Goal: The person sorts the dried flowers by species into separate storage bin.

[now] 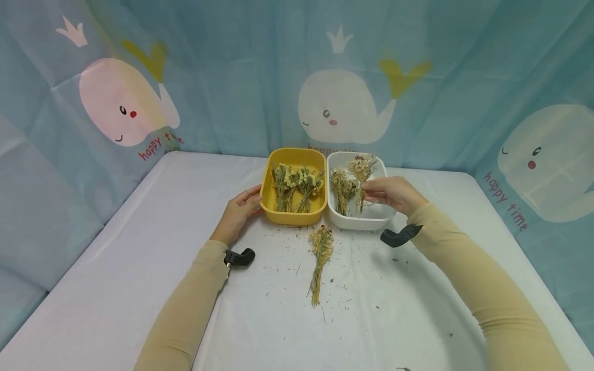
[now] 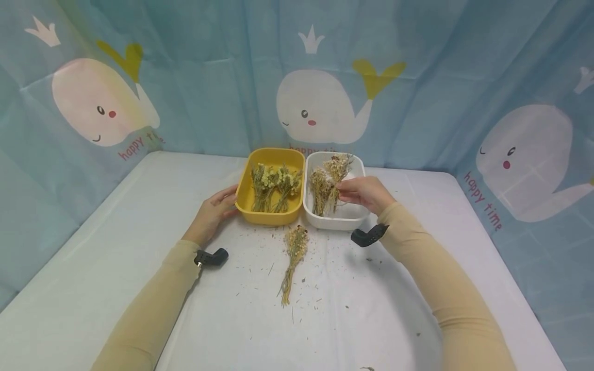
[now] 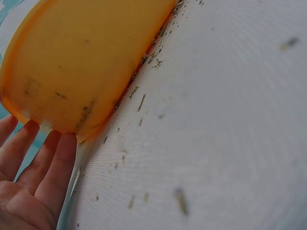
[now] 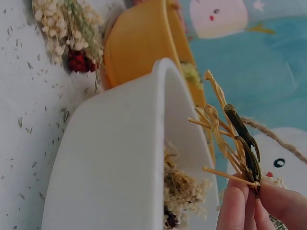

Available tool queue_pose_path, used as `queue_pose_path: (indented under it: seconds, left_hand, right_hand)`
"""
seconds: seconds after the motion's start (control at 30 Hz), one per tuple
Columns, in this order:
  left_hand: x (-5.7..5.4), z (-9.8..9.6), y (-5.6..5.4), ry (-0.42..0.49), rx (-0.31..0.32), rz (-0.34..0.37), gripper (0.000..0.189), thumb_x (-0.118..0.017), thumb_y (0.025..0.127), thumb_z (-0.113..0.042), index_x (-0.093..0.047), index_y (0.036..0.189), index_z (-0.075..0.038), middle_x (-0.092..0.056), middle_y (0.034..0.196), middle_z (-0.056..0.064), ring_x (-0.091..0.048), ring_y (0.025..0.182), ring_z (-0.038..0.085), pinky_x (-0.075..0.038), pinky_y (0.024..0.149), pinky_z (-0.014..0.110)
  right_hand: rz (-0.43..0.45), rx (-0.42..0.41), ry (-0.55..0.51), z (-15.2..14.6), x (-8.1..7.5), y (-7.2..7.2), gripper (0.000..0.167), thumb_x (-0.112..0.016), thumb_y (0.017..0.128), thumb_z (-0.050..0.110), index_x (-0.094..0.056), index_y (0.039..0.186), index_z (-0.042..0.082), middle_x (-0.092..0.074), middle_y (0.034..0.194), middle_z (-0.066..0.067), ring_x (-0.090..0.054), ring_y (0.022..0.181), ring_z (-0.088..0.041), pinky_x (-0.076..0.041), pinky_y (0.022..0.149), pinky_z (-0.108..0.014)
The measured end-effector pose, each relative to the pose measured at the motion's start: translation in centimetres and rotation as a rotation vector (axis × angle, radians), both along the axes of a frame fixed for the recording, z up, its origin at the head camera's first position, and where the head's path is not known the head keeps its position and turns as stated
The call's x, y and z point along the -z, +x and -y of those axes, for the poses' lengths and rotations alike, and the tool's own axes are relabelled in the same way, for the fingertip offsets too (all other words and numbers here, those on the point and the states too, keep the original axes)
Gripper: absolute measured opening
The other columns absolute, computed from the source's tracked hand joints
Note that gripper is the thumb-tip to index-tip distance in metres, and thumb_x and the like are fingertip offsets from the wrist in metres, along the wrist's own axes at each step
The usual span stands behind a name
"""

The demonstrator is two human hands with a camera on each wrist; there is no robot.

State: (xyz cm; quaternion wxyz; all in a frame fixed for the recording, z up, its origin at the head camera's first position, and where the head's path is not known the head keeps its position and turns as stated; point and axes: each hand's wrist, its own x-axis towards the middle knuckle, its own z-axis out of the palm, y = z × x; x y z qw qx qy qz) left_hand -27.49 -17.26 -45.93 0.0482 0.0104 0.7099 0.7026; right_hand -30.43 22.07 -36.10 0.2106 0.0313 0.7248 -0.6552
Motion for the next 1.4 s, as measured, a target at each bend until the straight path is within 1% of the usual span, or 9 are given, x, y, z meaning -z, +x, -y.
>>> queue_pose_path:
  seconds: [0.07,0.17,0.27,0.47,0.67,0.77,0.93,1.23,1.4]
  left_hand:
    - [0.0,0.0,0.0,-0.002,0.003,-0.001,0.053,-0.057,0.102,-0.026,-0.042,0.152,-0.015,-0.046,0.155,0.005,-0.047,0.141,0.019,-0.049,0.108,0.026]
    - [0.0,0.0,0.1,-0.007,0.004,0.000,0.053,-0.057,0.102,-0.026,-0.042,0.152,-0.015,-0.046,0.155,0.005,-0.047,0.141,0.019,-0.050,0.107,0.024]
    - [0.0,0.0,0.1,-0.002,0.000,0.006,0.053,-0.057,0.102,-0.026,-0.042,0.152,-0.016,-0.047,0.154,0.004,-0.048,0.141,0.017,-0.051,0.104,0.021]
    - [0.0,-0.1,0.0,0.013,-0.002,0.011,0.054,-0.058,0.102,-0.025,-0.042,0.152,-0.015,-0.048,0.154,0.004,-0.048,0.140,0.018,-0.053,0.101,0.018]
    - [-0.1,-0.1,0.1,0.015,-0.002,0.002,0.053,-0.058,0.102,-0.025,-0.043,0.152,-0.015,-0.047,0.154,0.005,-0.047,0.141,0.018,-0.052,0.102,0.019]
    - [-0.1,-0.1,0.1,0.010,0.000,0.000,0.053,-0.058,0.102,-0.025,-0.043,0.152,-0.015,-0.047,0.155,0.005,-0.047,0.141,0.018,-0.052,0.103,0.020]
    - [0.0,0.0,0.1,0.005,0.004,-0.007,0.054,-0.057,0.102,-0.025,-0.041,0.153,-0.014,-0.045,0.155,0.005,-0.046,0.142,0.019,-0.051,0.105,0.022]
    - [0.1,0.1,0.1,0.006,0.011,-0.012,0.053,-0.056,0.103,-0.024,-0.041,0.153,-0.015,-0.044,0.156,0.006,-0.045,0.143,0.020,-0.050,0.109,0.028]
    - [0.2,0.0,0.0,0.006,0.009,-0.003,0.053,-0.057,0.103,-0.025,-0.041,0.153,-0.015,-0.046,0.156,0.005,-0.046,0.142,0.019,-0.050,0.109,0.029]
  right_hand:
    - [0.001,0.008,-0.003,0.2,0.4,-0.3,0.027,-0.060,0.099,0.007,-0.061,0.124,-0.003,-0.073,0.083,0.006,-0.071,0.076,-0.006,-0.061,0.078,-0.016]
    - [0.005,0.016,-0.021,0.5,0.8,-0.5,0.010,-0.061,0.097,0.003,-0.070,0.102,0.003,-0.073,0.079,0.004,-0.071,0.072,-0.006,-0.061,0.074,-0.016]
    - [0.016,0.031,-0.025,0.9,1.1,-0.6,0.015,-0.062,0.096,0.000,-0.071,0.087,0.008,-0.072,0.076,0.002,-0.070,0.068,-0.007,-0.062,0.072,-0.017]
    - [0.029,0.051,0.014,1.3,1.6,-0.8,0.007,-0.063,0.094,-0.001,-0.067,0.091,0.003,-0.072,0.072,0.001,-0.070,0.066,-0.008,-0.062,0.074,-0.019]
    - [0.019,0.062,0.008,1.7,2.5,-1.3,0.011,-0.063,0.093,-0.003,-0.069,0.086,0.005,-0.071,0.072,0.000,-0.070,0.067,-0.009,-0.063,0.072,-0.020]
    - [-0.014,0.057,0.065,1.9,3.0,-1.4,0.010,-0.063,0.092,-0.003,-0.068,0.101,-0.004,-0.070,0.073,0.002,-0.069,0.068,-0.008,-0.063,0.072,-0.020]
    - [-0.050,0.051,0.160,2.3,3.6,-1.5,0.039,-0.063,0.094,0.001,-0.055,0.128,-0.016,-0.068,0.073,0.005,-0.068,0.067,-0.004,-0.062,0.073,-0.019]
    - [-0.109,0.040,0.289,2.9,4.0,-1.4,0.026,-0.061,0.095,0.001,-0.060,0.114,-0.017,-0.068,0.066,0.006,-0.068,0.064,-0.006,-0.064,0.080,-0.032]
    - [-0.139,0.049,0.342,2.8,4.0,-1.2,0.028,-0.063,0.094,0.002,-0.062,0.114,-0.018,-0.074,0.073,-0.004,-0.072,0.068,-0.010,-0.064,0.080,-0.032]
